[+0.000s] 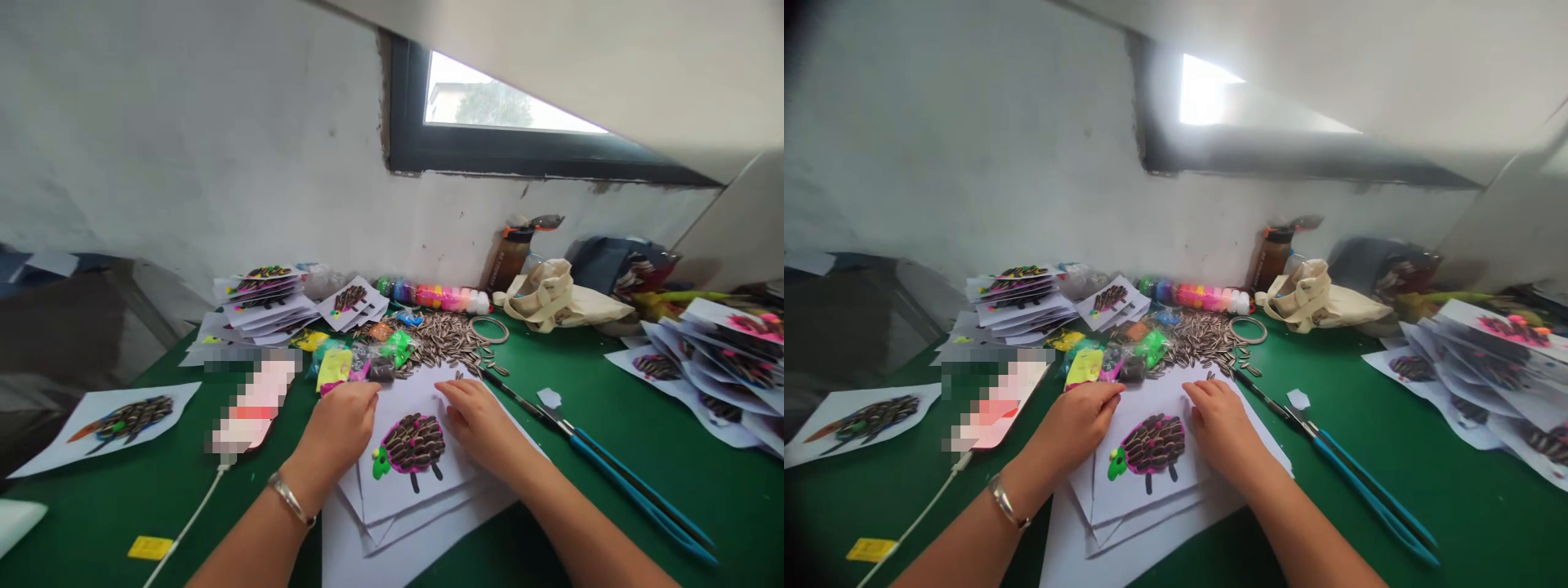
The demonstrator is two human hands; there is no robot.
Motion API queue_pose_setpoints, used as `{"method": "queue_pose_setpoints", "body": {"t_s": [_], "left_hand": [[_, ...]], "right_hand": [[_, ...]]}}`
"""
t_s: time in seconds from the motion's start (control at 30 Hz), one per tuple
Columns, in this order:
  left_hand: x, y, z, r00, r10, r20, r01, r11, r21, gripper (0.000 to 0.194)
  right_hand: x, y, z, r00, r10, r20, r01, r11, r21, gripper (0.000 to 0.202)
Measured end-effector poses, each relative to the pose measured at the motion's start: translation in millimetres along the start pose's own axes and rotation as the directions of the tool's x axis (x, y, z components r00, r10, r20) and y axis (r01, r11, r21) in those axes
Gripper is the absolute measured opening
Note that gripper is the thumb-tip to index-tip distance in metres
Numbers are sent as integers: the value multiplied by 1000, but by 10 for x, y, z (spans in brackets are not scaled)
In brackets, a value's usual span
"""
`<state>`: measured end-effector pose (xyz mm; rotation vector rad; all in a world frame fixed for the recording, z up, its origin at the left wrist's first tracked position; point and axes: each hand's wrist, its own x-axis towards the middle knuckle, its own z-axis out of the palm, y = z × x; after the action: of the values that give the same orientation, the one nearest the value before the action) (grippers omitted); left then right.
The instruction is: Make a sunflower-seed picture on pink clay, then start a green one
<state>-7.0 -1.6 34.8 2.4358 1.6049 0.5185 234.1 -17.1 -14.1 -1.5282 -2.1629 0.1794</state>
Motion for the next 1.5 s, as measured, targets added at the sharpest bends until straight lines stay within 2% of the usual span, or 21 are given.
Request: {"method": "queue_pose_setpoints", "body": {"t_s": [0.13,0.23,0.3,0.4,0.53,0.67,0.83,0.97,1.1,1.27,1.4,1.5], "left_hand": [[40,-115,44,992,25,-125,-17,998,63,28],[86,-247,62,959,89,-270,-54,989,135,29],[107,-337,67,945,46,-325,6,988,156,30],[114,-440,66,955,-87,-284,139,975,170,31],[112,-515,8,947,-169,-273,223,957,183,31],[147,-544,-162,933,-261,-249,311,931,189,35],[301,-584,-383,929,-322,-183,356,913,201,36],[544,-674,-478,928,-354,-113,371,905,208,37],[748,-729,-497,936,-352,8,343,917,204,34],[756,-720,-414,946,-289,144,257,944,207,28],[727,-748,-335,953,-257,163,214,946,242,19],[724,-772,-310,959,-234,157,191,949,249,20]], "right_hand": [[7,-31,3,998,-34,47,34,999,5,46],[11,-50,-19,997,-36,64,36,999,-4,42],[13,-68,-40,997,-37,69,37,999,-3,39],[15,-96,-70,997,-27,75,26,1000,8,36],[18,-109,-85,997,-10,74,8,1000,26,37],[28,-122,-89,997,19,69,-22,999,47,38],[27,-135,-97,998,22,54,-25,997,68,35],[21,-102,-80,998,53,38,-56,995,78,33],[24,-93,-77,996,75,58,-79,994,76,32],[28,-108,-76,996,68,48,-72,994,77,27],[20,-104,-61,999,53,12,-54,995,87,24],[12,-106,-66,998,55,5,-55,995,88,22]]}}
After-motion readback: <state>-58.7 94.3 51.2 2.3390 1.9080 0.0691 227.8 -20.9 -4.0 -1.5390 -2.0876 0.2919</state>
